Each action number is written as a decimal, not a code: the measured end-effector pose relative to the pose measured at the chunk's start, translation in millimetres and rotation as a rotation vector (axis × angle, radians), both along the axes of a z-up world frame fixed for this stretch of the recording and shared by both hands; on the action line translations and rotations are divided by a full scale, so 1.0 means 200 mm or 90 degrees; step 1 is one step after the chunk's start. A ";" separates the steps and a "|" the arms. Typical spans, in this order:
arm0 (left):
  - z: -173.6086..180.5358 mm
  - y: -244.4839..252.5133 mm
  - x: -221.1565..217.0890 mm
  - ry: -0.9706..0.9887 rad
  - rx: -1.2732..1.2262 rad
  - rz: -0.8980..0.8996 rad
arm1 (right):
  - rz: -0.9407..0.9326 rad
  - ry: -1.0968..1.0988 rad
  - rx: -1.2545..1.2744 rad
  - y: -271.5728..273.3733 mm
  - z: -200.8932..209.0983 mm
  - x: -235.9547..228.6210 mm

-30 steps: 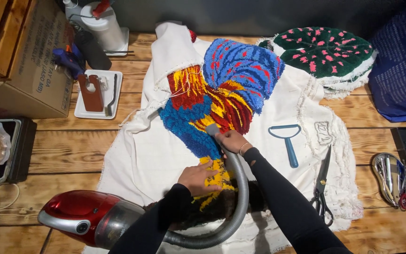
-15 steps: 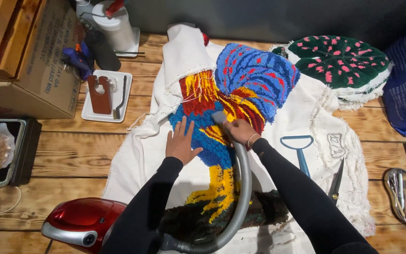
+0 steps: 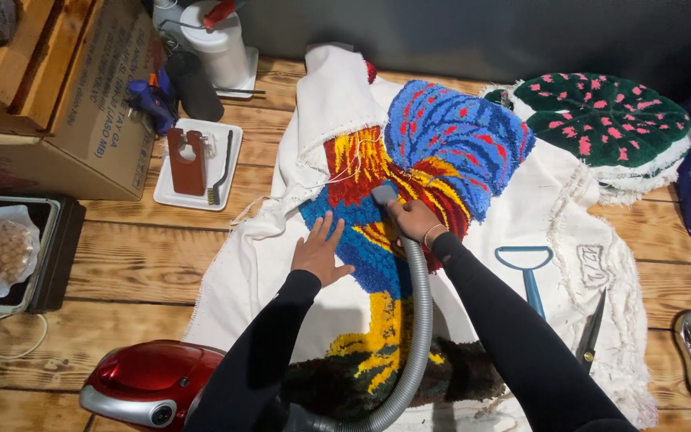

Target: Cleaning and grooming a handmade rooster rug using a vacuum and a scraper tool.

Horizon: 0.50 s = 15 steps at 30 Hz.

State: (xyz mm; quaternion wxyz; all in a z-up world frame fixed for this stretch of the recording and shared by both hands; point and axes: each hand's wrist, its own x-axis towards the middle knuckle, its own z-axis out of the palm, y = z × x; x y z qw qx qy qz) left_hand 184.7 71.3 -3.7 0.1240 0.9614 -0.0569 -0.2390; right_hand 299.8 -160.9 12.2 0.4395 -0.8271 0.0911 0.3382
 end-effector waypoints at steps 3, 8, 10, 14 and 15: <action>0.01 0.01 0.00 0.006 -0.016 0.003 | 0.085 0.042 -0.015 0.11 0.05 -0.11; -0.05 0.04 -0.03 -0.050 -0.046 -0.020 | 0.186 0.001 -0.083 0.10 0.10 -0.10; -0.05 0.05 -0.04 -0.069 -0.050 -0.026 | 0.127 -0.042 -0.082 0.06 0.03 -0.06; -0.03 0.07 -0.05 -0.070 -0.055 -0.026 | 0.176 0.010 -0.074 0.10 0.09 -0.20; -0.02 0.06 -0.05 -0.073 -0.065 -0.023 | 0.247 0.035 -0.075 0.12 0.14 -0.27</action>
